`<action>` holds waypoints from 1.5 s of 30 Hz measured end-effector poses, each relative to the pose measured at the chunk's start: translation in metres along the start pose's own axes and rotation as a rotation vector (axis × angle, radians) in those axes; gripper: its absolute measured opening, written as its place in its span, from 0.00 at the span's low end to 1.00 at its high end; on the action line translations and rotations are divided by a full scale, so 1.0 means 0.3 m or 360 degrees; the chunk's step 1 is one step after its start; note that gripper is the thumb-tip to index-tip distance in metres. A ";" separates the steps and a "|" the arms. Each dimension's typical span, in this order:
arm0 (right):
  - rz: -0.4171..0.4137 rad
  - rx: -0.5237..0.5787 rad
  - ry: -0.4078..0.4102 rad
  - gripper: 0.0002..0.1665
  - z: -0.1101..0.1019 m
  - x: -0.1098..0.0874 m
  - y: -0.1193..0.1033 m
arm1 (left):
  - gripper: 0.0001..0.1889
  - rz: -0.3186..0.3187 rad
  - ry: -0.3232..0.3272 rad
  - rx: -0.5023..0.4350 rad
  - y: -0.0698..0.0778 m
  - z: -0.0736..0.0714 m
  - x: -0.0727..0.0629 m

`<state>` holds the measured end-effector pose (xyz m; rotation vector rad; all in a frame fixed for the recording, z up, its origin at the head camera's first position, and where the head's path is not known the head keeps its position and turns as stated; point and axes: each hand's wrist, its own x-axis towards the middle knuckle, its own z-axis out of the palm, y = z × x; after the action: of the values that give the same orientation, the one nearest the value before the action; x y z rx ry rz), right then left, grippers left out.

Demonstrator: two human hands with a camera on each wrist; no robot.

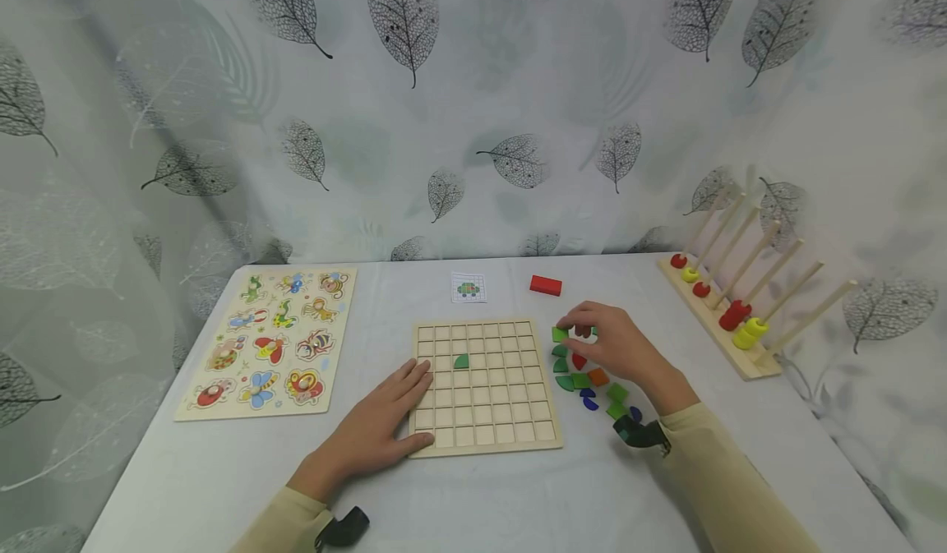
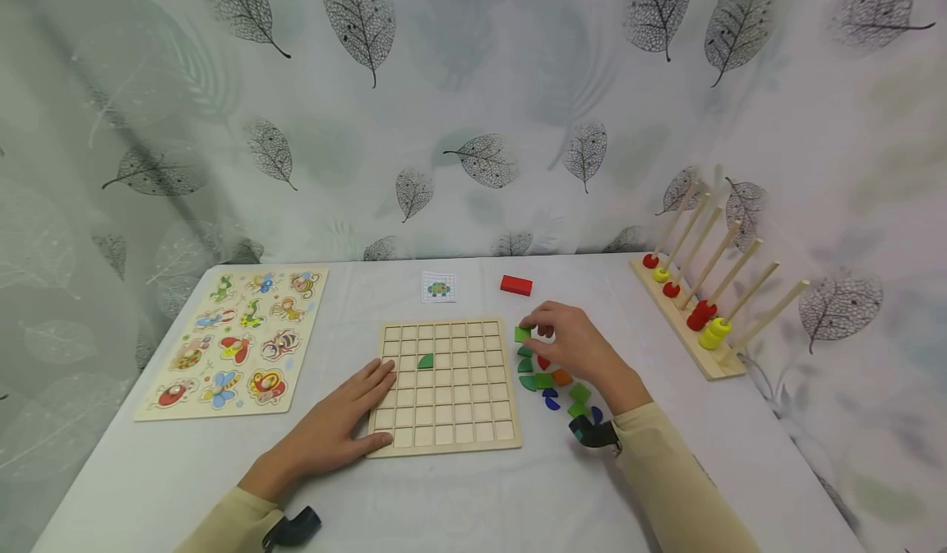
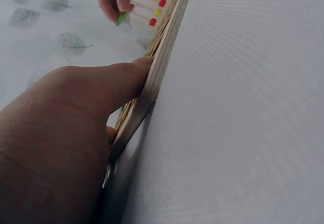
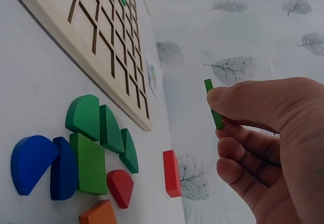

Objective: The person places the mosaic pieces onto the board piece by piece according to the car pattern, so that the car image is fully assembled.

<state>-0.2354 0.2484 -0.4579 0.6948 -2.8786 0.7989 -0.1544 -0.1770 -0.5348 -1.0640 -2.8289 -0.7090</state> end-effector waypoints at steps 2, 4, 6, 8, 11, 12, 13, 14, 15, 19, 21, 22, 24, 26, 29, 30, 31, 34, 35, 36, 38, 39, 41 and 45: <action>-0.0001 0.0013 -0.0011 0.14 0.002 0.001 -0.004 | 0.49 0.0001 0.0000 0.0003 -0.001 0.001 0.000; -0.0012 0.0029 -0.0018 0.14 0.005 0.002 -0.010 | 0.49 0.0004 0.0006 0.0007 -0.003 0.001 -0.002; -0.0031 0.0049 -0.0020 0.14 0.008 0.004 -0.015 | 0.49 0.0007 0.0016 0.0008 -0.004 0.000 -0.003; -0.0048 0.0056 -0.0017 0.13 0.010 0.006 -0.020 | 0.49 0.0017 0.0033 0.0011 -0.004 0.000 -0.004; -0.0074 0.0054 -0.0014 0.13 0.011 0.010 -0.029 | 0.48 0.0031 0.0049 0.0016 -0.005 0.002 -0.004; -0.0083 0.0049 -0.0013 0.13 0.012 0.011 -0.031 | 0.48 0.0032 0.0051 0.0020 -0.006 0.003 -0.003; -0.0092 0.0046 -0.0013 0.14 0.013 0.013 -0.035 | 0.48 0.0029 0.0049 0.0020 -0.006 0.005 -0.003; -0.0101 0.0046 -0.0011 0.14 0.013 0.015 -0.039 | 0.48 0.0027 0.0047 0.0018 -0.005 0.005 -0.002; -0.0110 0.0051 -0.0010 0.14 0.015 0.017 -0.042 | 0.48 0.0021 0.0043 0.0015 -0.006 0.006 -0.002; -0.0136 0.0048 -0.0007 0.14 0.024 0.023 -0.056 | 0.48 0.0004 0.0028 -0.0001 -0.005 0.008 -0.003; -0.0148 0.0050 -0.0016 0.14 0.030 0.025 -0.065 | 0.49 -0.0002 0.0025 -0.0010 -0.005 0.010 -0.005; -0.0156 0.0048 -0.0020 0.14 0.034 0.027 -0.070 | 0.49 -0.0001 0.0026 -0.0011 -0.005 0.011 -0.007; -0.0167 0.0052 -0.0023 0.14 0.039 0.030 -0.081 | 0.49 -0.0001 0.0027 -0.0016 -0.005 0.012 -0.009; -0.0179 0.0066 -0.0027 0.14 0.044 0.032 -0.091 | 0.49 0.0004 0.0031 -0.0015 -0.006 0.013 -0.009; -0.0183 0.0076 -0.0024 0.14 0.051 0.036 -0.101 | 0.49 0.0006 0.0025 -0.0013 -0.005 0.012 -0.006; -0.0188 0.0081 -0.0022 0.14 0.053 0.037 -0.102 | 0.49 0.0004 0.0021 -0.0015 -0.005 0.012 -0.005; -0.0190 0.0083 -0.0024 0.14 0.055 0.039 -0.105 | 0.49 0.0005 0.0018 -0.0015 -0.004 0.012 -0.003; -0.0212 0.0094 -0.0024 0.13 0.057 0.047 -0.114 | 0.49 -0.0001 0.0007 -0.0007 0.000 0.008 0.000; -0.0223 0.0095 -0.0025 0.13 0.058 0.050 -0.118 | 0.49 -0.0004 0.0002 -0.0005 0.001 0.007 0.001; -0.0233 0.0095 -0.0026 0.13 0.060 0.054 -0.120 | 0.49 -0.0012 -0.0006 -0.0009 0.001 0.007 0.001; -0.0243 0.0096 -0.0029 0.13 0.062 0.061 -0.126 | 0.49 -0.0016 -0.0010 -0.0010 0.003 0.005 0.002; -0.0245 0.0098 -0.0029 0.14 0.063 0.065 -0.129 | 0.49 -0.0020 -0.0013 -0.0013 0.002 0.005 0.002; -0.0259 0.0102 -0.0030 0.14 0.067 0.071 -0.131 | 0.49 -0.0018 -0.0005 -0.0017 0.001 0.007 0.002; -0.0290 0.0115 -0.0040 0.13 0.077 0.080 -0.130 | 0.49 -0.0005 0.0031 -0.0010 -0.001 0.011 0.001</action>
<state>-0.2384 0.1973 -0.4549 0.9649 -2.7681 0.8783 -0.1543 -0.1756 -0.5379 -1.0480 -2.8141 -0.7250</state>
